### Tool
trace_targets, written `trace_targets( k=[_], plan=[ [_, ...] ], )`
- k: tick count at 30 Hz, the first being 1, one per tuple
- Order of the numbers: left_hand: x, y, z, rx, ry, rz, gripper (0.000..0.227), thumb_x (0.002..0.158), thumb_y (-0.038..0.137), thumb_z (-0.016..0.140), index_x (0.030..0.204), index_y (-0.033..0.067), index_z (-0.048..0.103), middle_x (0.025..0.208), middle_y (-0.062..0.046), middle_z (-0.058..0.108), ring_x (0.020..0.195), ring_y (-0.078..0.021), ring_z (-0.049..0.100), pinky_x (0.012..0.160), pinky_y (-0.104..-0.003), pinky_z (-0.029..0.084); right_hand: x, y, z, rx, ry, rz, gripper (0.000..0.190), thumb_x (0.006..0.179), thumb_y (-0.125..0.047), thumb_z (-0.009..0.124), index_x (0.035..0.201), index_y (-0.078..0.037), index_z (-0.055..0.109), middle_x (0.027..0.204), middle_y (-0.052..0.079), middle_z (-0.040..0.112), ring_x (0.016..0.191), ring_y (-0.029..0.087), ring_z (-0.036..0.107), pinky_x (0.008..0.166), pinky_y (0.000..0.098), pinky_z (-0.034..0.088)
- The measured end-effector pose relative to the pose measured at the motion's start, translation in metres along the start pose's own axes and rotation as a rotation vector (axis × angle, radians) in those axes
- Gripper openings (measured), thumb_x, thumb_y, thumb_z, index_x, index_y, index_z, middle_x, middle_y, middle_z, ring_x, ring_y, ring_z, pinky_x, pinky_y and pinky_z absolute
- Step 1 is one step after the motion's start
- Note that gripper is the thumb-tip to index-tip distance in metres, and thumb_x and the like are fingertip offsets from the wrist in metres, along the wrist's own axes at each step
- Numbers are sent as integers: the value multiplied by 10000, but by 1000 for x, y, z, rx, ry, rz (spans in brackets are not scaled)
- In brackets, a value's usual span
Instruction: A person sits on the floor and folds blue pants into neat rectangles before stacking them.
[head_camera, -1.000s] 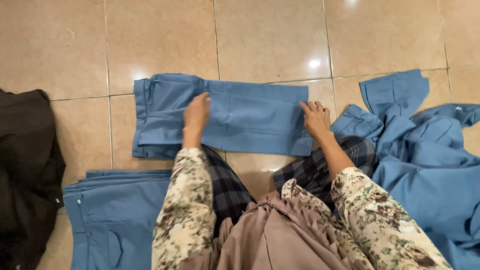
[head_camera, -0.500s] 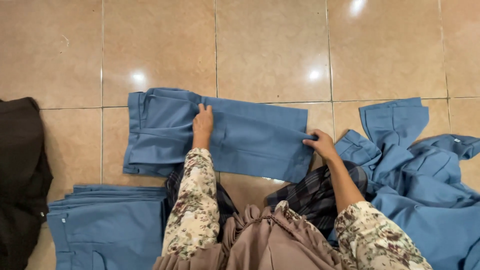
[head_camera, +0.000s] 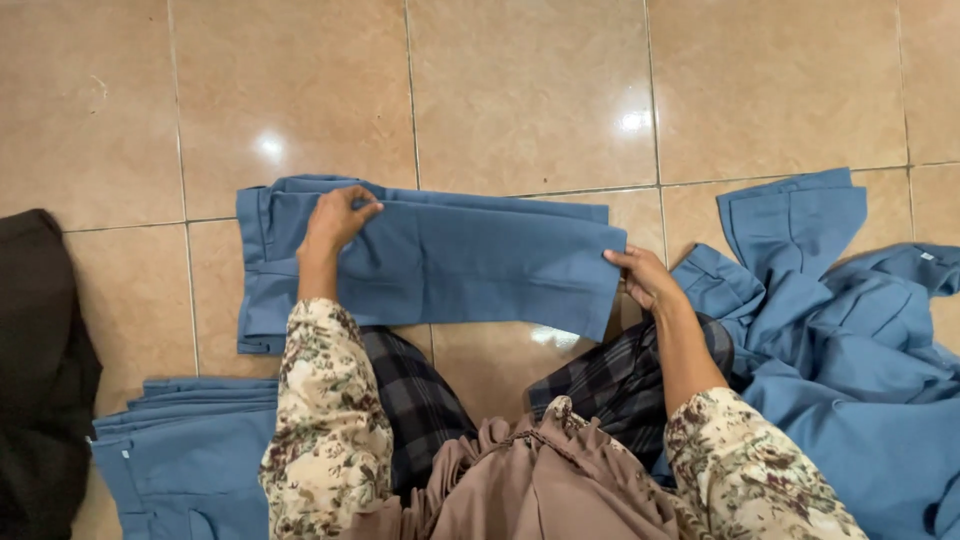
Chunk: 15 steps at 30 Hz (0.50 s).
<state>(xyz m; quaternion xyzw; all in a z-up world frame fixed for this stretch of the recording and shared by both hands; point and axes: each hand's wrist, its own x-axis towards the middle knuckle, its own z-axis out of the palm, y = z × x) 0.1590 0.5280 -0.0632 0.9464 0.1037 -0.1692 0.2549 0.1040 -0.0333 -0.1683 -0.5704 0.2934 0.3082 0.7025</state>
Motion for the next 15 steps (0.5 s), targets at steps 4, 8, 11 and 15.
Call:
trace_targets(
  k=[4, 8, 11, 15],
  plan=[
    [49, -18, 41, 159, 3, -60, 205, 920, 404, 724, 1095, 305, 765, 1123, -100, 754, 1073, -405, 699, 937, -525, 557, 23, 1, 14, -116, 137, -89, 308, 936, -258, 758, 1223, -181, 679, 1007, 13, 702, 844, 209, 716, 561, 343, 623],
    [83, -40, 86, 241, 85, -140, 188, 913, 436, 722, 1062, 326, 754, 988, -70, 765, 968, -362, 742, 842, -493, 592, 32, 4, 25, -251, 231, -240, 443, 833, -106, 806, 1245, -118, 644, 868, 54, 669, 690, 216, 663, 448, 318, 564],
    [84, -39, 90, 249, 112, -165, 182, 919, 443, 716, 1053, 322, 746, 959, -78, 762, 952, -360, 747, 830, -489, 593, 39, 6, 23, -295, 294, -320, 445, 827, -60, 781, 1248, -112, 647, 832, 36, 660, 675, 188, 640, 458, 300, 539],
    [78, -29, 81, 209, 92, -170, 176, 956, 404, 681, 1083, 299, 743, 1023, -114, 760, 993, -387, 735, 871, -511, 581, 46, 9, 20, -353, 390, -360, 435, 834, -50, 759, 1255, -110, 667, 842, 40, 691, 736, 182, 660, 542, 299, 528]
  ],
)
